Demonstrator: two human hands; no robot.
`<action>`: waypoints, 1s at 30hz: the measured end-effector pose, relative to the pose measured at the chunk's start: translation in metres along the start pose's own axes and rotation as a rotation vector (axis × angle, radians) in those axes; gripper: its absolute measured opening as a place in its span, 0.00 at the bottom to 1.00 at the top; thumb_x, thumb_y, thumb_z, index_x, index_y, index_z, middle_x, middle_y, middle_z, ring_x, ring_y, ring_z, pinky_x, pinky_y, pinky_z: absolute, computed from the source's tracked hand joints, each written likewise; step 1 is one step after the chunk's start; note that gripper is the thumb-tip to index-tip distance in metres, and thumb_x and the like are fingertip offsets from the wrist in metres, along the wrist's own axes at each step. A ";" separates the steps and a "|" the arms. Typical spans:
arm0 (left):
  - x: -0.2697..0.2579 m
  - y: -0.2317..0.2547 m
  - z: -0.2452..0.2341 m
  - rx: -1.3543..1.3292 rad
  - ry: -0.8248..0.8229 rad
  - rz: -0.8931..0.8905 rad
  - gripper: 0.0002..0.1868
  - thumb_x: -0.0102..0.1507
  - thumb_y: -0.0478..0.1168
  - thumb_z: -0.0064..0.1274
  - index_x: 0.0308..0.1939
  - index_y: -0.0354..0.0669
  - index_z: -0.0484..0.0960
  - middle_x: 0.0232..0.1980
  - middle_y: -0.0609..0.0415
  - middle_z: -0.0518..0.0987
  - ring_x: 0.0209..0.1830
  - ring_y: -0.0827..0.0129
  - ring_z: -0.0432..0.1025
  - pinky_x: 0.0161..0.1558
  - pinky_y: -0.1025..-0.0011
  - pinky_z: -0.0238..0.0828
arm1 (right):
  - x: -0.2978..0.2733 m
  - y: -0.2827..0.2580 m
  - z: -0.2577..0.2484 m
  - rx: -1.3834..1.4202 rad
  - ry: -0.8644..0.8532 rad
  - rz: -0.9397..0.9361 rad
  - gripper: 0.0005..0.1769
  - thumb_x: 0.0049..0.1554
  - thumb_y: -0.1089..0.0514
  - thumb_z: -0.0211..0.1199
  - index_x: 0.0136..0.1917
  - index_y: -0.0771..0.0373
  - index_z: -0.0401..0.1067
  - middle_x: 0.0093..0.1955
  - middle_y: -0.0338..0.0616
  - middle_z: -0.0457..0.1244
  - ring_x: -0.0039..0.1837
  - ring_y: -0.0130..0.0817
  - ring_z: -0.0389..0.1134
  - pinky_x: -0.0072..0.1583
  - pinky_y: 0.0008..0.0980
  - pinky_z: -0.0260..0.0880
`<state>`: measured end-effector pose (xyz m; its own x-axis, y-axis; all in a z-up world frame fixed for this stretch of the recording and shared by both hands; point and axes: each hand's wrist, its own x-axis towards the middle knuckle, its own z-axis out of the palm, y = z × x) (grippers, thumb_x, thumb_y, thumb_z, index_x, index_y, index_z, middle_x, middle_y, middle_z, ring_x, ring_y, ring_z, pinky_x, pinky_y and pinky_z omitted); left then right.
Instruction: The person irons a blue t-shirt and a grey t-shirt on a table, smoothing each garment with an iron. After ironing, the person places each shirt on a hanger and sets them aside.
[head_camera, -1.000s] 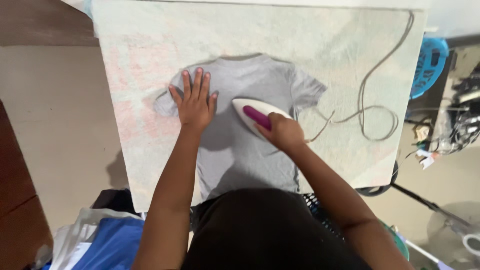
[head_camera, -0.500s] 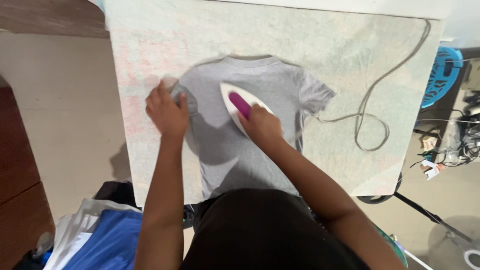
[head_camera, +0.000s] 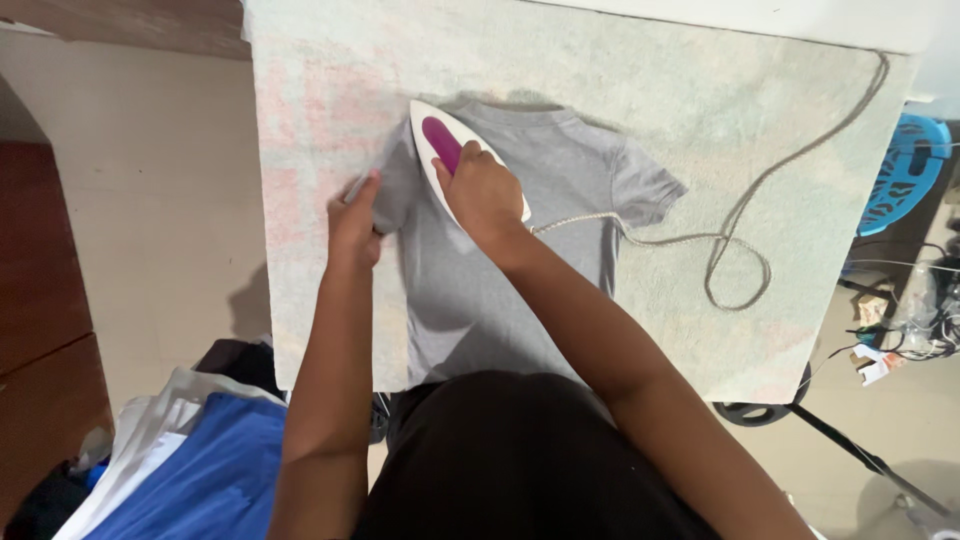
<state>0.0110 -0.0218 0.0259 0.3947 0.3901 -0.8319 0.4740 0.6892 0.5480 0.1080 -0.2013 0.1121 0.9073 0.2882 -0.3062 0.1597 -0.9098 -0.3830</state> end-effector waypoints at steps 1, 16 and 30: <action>-0.004 -0.003 -0.004 -0.025 0.023 -0.125 0.20 0.65 0.44 0.61 0.55 0.38 0.75 0.56 0.47 0.80 0.56 0.56 0.76 0.56 0.54 0.74 | -0.004 0.000 0.000 0.012 0.009 0.000 0.29 0.62 0.37 0.59 0.47 0.69 0.67 0.38 0.57 0.68 0.40 0.55 0.73 0.41 0.50 0.74; -0.024 -0.003 0.002 0.320 -0.029 0.202 0.12 0.62 0.34 0.62 0.46 0.28 0.83 0.42 0.50 0.80 0.36 0.70 0.70 0.38 0.67 0.67 | -0.005 -0.005 -0.011 -0.014 -0.047 0.023 0.30 0.63 0.37 0.56 0.49 0.70 0.67 0.40 0.56 0.69 0.41 0.51 0.74 0.40 0.45 0.76; -0.036 0.019 -0.001 0.330 -0.356 0.494 0.58 0.52 0.16 0.41 0.82 0.55 0.41 0.70 0.46 0.68 0.61 0.62 0.73 0.54 0.71 0.74 | -0.006 -0.006 -0.010 -0.005 -0.013 0.023 0.30 0.62 0.36 0.56 0.49 0.69 0.68 0.41 0.57 0.69 0.43 0.53 0.74 0.42 0.47 0.75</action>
<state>0.0050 -0.0219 0.0661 0.8336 0.3476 -0.4293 0.3641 0.2387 0.9003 0.1056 -0.2006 0.1249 0.9057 0.2708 -0.3262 0.1405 -0.9177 -0.3717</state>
